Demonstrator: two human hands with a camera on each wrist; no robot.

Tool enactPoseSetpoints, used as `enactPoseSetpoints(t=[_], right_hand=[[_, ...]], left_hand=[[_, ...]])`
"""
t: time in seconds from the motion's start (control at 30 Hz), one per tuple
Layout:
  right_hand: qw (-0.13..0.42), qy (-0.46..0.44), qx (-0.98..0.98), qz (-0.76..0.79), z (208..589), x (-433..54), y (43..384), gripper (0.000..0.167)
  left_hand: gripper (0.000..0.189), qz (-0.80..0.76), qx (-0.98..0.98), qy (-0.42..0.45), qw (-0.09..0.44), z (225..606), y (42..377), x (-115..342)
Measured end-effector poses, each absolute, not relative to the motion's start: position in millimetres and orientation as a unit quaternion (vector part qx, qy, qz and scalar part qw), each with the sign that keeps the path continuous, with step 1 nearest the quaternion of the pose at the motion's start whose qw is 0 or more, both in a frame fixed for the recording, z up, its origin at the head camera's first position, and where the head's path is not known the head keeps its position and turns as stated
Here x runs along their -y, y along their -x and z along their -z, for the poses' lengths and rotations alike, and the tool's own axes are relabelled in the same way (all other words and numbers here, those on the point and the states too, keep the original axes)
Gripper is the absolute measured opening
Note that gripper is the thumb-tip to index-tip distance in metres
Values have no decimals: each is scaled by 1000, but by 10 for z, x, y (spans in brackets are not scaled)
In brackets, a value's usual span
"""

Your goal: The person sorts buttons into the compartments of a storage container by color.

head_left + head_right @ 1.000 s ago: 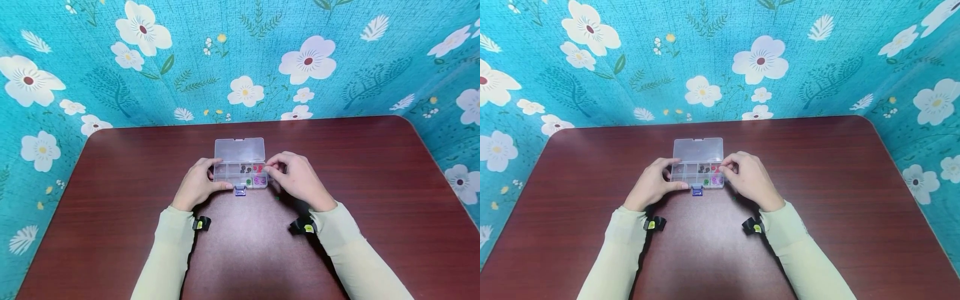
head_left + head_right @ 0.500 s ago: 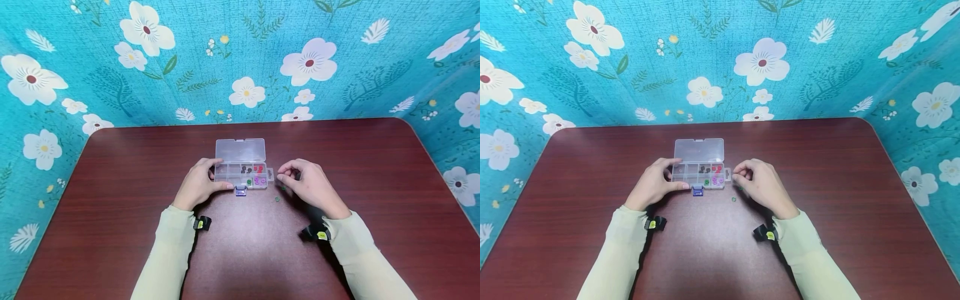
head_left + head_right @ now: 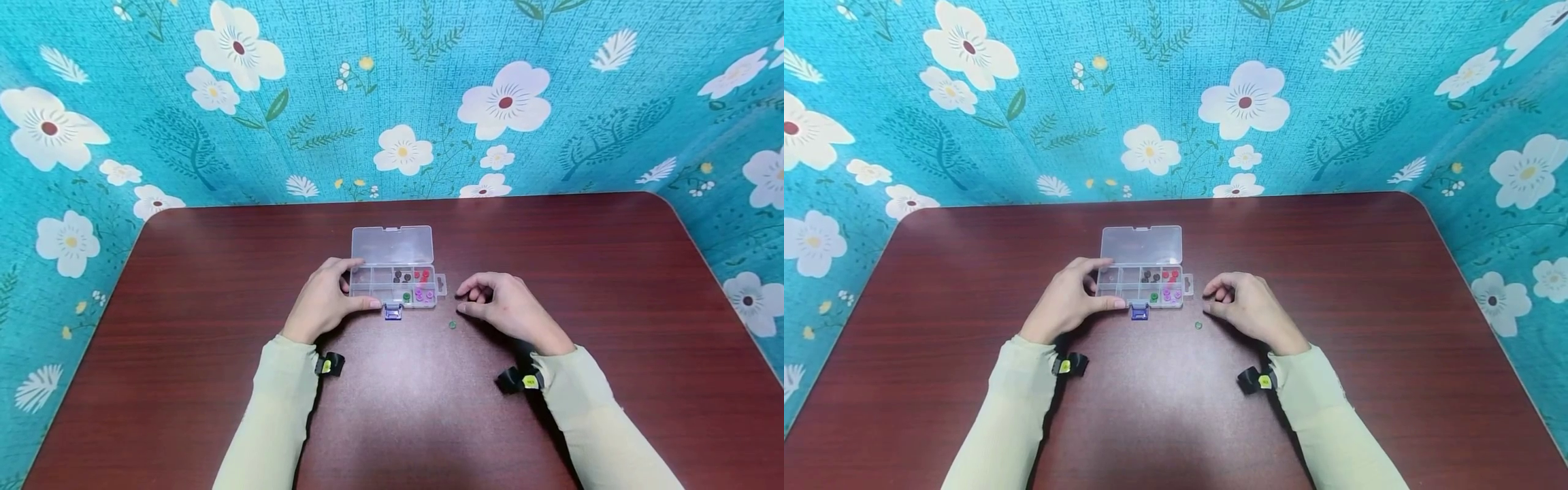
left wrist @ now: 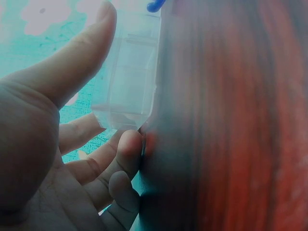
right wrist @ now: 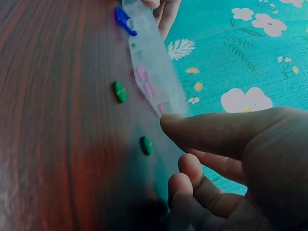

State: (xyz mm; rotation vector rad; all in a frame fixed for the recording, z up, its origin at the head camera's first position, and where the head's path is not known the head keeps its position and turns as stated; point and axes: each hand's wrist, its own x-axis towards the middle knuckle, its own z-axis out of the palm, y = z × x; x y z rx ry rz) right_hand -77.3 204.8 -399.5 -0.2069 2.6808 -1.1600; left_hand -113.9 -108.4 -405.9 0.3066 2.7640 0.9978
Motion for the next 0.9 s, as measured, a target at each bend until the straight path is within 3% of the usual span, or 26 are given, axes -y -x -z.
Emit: enactPoseSetpoints(t=[0.9], right_hand=[[111,87,-916,376,4077,-2108,785,15]], left_hand=[[82,-339,-930,-105,92,4065,1142,1080]])
